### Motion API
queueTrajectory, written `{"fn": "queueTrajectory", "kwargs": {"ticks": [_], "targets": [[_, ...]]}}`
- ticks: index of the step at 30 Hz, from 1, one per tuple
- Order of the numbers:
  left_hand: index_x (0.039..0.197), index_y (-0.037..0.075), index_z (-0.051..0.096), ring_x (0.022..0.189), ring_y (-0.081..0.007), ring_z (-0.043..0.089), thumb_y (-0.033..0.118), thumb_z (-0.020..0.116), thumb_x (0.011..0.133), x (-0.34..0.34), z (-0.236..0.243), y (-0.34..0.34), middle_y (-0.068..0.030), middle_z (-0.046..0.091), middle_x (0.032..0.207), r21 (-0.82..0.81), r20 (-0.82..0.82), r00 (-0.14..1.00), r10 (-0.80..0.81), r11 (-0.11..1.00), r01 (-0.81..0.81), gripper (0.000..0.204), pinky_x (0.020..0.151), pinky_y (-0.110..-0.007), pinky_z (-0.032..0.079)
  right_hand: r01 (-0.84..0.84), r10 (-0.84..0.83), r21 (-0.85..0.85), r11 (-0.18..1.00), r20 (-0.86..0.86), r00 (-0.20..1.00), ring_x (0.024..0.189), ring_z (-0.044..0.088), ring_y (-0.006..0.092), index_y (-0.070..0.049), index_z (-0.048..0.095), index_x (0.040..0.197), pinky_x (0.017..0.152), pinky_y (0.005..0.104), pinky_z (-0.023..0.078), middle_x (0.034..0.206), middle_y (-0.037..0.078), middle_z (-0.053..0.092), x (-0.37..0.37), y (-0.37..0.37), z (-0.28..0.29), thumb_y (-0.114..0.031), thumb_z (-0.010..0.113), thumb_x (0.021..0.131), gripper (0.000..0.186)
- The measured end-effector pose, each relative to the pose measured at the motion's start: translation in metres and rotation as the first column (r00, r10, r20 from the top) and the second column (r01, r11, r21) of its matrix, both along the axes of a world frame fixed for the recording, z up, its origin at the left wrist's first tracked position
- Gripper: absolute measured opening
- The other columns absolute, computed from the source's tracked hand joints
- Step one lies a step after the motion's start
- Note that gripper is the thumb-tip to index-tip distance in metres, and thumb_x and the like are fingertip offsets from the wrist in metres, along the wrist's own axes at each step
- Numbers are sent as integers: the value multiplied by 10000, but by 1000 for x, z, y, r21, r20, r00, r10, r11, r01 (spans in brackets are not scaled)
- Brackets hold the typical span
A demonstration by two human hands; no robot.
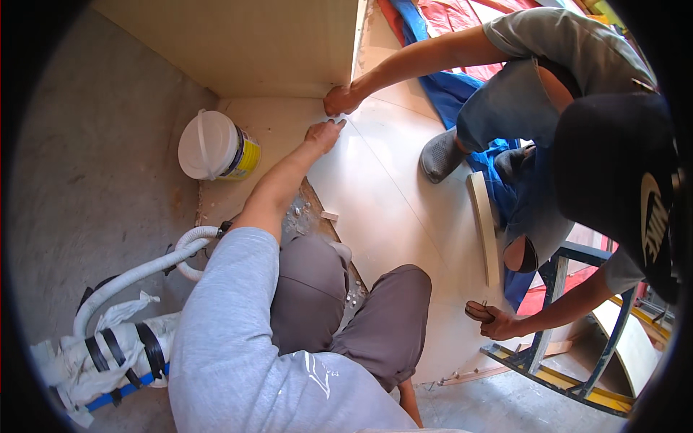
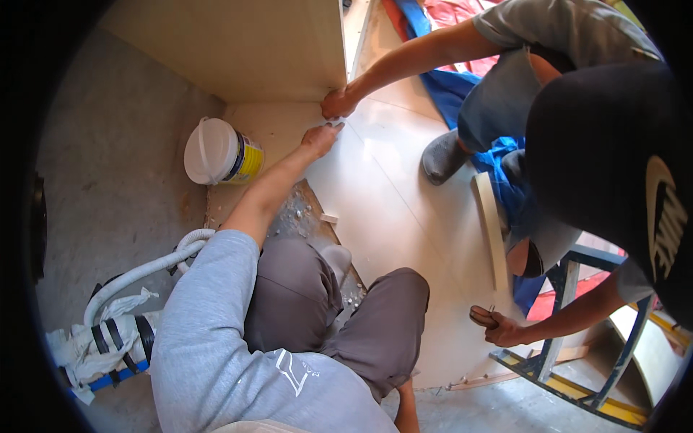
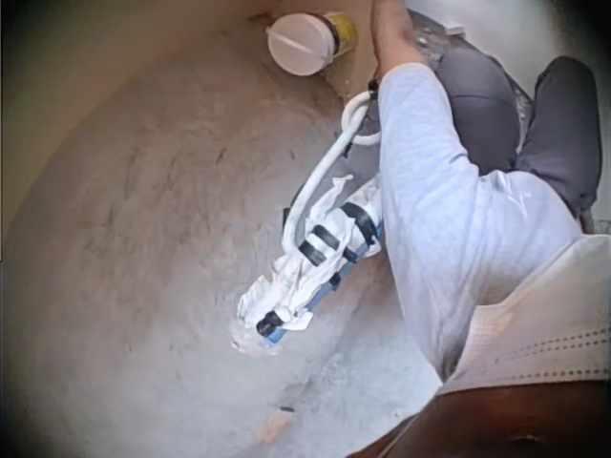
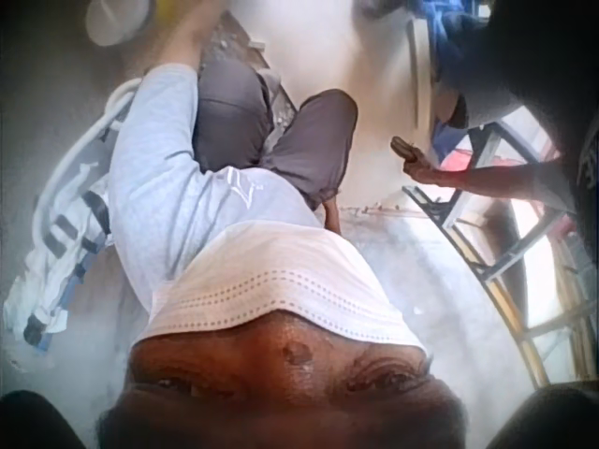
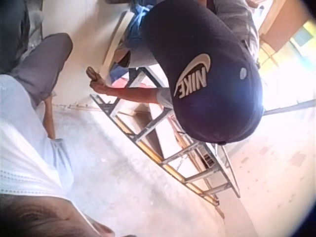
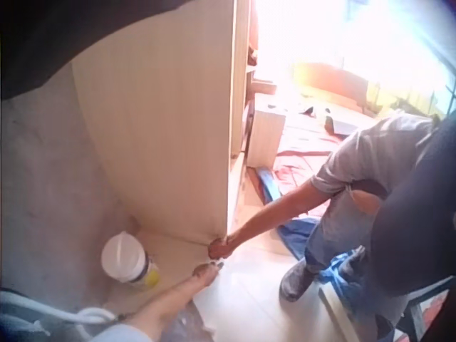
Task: The person marks and measures a piece of wood on a floor under a cabinet using a square and a pencil, while another person helps hold the material.
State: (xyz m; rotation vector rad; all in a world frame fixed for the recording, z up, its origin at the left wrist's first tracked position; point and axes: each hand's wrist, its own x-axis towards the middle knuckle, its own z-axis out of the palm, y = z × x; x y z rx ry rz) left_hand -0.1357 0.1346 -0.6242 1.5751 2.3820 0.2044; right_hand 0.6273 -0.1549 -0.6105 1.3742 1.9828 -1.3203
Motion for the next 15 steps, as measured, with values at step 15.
{"fn": "queueTrajectory", "kwargs": {"ticks": [15], "targets": [[1266,3,531,869,-341,657,276,683,822,-24,-48,-61,-251,654,1011,-350,313,948,-65,919,179,543,782,-416,528,317,-317,474,822,-82,945,722,602,370,-18,603,896,661,442,480,761,175,620,-90,148,74,-202,628,865,189]]}}
